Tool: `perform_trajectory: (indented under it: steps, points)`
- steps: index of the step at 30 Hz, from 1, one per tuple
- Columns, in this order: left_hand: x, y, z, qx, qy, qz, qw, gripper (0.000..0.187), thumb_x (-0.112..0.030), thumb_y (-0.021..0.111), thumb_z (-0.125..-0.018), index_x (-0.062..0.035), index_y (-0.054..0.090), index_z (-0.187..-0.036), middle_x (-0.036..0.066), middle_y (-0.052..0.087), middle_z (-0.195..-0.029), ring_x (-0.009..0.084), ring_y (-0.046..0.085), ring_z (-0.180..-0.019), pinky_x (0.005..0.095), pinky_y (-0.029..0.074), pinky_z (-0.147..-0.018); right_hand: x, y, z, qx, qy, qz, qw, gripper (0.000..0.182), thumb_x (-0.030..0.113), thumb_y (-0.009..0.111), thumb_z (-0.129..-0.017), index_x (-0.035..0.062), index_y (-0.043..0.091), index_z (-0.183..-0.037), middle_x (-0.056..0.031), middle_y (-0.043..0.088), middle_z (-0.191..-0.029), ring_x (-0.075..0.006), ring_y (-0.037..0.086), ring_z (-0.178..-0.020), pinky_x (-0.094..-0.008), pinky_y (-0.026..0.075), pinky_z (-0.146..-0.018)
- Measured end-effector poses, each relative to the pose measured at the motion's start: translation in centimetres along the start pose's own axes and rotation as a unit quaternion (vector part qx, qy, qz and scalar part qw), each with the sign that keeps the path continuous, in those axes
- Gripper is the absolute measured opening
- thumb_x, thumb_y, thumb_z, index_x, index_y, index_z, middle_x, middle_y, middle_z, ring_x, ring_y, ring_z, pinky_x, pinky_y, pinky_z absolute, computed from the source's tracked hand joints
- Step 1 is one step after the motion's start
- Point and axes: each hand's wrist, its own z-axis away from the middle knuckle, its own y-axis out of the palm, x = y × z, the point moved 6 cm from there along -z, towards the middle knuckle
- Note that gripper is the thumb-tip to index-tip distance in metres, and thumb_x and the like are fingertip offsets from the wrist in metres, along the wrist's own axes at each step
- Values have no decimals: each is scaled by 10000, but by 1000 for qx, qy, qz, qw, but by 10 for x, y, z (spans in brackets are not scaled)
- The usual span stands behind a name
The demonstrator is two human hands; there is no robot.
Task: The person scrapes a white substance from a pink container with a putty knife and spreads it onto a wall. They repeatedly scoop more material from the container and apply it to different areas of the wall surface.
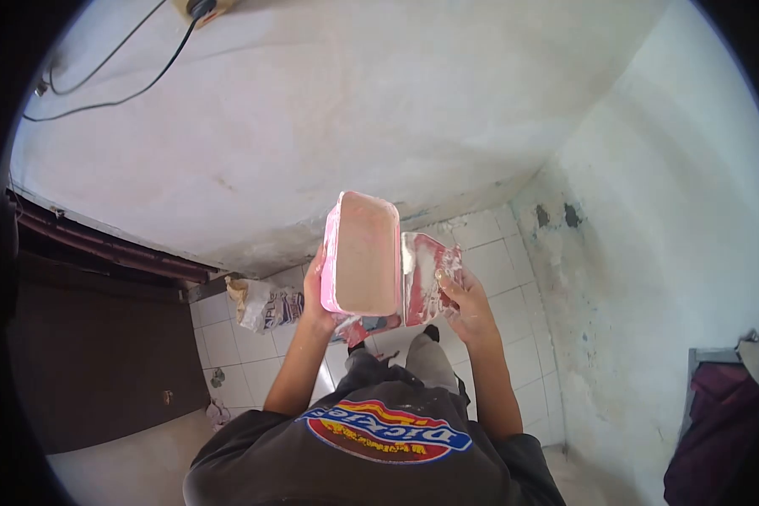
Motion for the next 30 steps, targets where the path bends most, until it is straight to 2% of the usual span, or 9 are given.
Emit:
perform_trajectory:
  steps: [4, 6, 9, 13, 19, 23, 26, 28, 30]
  points:
    - [29, 25, -13, 18, 13, 71, 997, 519, -459, 452, -976, -70, 479, -1319, 113, 586, -1232, 270, 620, -1057, 426, 531, -863, 27, -9, -11, 10, 0, -42, 999, 349, 117, 595, -939, 0, 496, -1253, -62, 632, -1093, -155, 643, -942, -319, 538, -810]
    - [36, 31, -21, 25, 52, 41, 998, 527, -469, 442, -973, -78, 471, -1325, 103, 571, -1255, 279, 593, -1103, 441, 512, -896, 43, -10, -17, 5, -12, -42, 999, 345, 119, 591, -941, 9, 497, -1255, -60, 627, -1107, -156, 640, -955, -323, 537, -817]
    - [40, 40, -25, 22, 44, 73, 996, 453, -392, 418, -990, -94, 477, -1325, 81, 571, -1264, 260, 569, -1135, 439, 474, -954, 59, -21, -31, -6, -37, -52, 998, 342, 124, 587, -944, 26, 500, -1260, -58, 617, -1136, -164, 633, -985, -329, 535, -834]
    - [42, 32, -41, 4, 82, 81, 993, 444, -396, 390, -994, -89, 495, -1298, 97, 583, -1237, 269, 608, -1086, 448, 517, -906, 84, -27, -50, -10, -54, -81, 995, 340, 128, 582, -946, 49, 503, -1267, -63, 611, -1153, -187, 623, -1025, -353, 529, -868]
    - [41, 41, -44, 16, 94, 104, 990, 483, -429, 375, -998, -84, 489, -1316, 102, 584, -1243, 273, 613, -1073, 446, 514, -909, 96, -29, -76, 10, -45, -107, 993, 322, 133, 576, -946, 26, 521, -1245, -65, 616, -1152, -197, 623, -1033, -376, 519, -902]
    - [37, 44, -40, 44, 152, 64, 985, 520, -443, 407, -992, -83, 447, -1366, 113, 545, -1301, 271, 563, -1148, 433, 468, -971, 100, -34, -95, 50, -64, -134, 988, 326, 130, 573, -947, 14, 523, -1247, -65, 602, -1189, -196, 604, -1070, -381, 506, -922]
    - [31, 51, -43, 84, 181, 62, 978, 552, -461, 391, -994, -69, 422, -1381, 129, 528, -1322, 278, 555, -1164, 432, 463, -985, 117, -41, -117, 22, -108, -136, 985, 352, 139, 583, -944, 15, 516, -1266, -65, 587, -1222, -192, 578, -1118, -386, 492, -940]
    - [17, 59, -48, 75, 211, 50, 973, 558, -465, 382, -995, -64, 422, -1381, 132, 524, -1329, 283, 554, -1164, 430, 468, -978, 143, -39, -136, -33, -167, -111, 979, 341, 141, 567, -948, 35, 527, -1270, -65, 588, -1243, -212, 580, -1131, -391, 465, -989]
    - [10, 55, -59, 83, 198, 59, 975, 555, -462, 375, -997, -65, 421, -1382, 133, 522, -1333, 284, 557, -1159, 428, 473, -971, 167, -41, -149, -67, -190, -79, 976, 346, 147, 580, -949, 27, 526, -1269, -63, 584, -1241, -200, 584, -1117, -371, 475, -973]
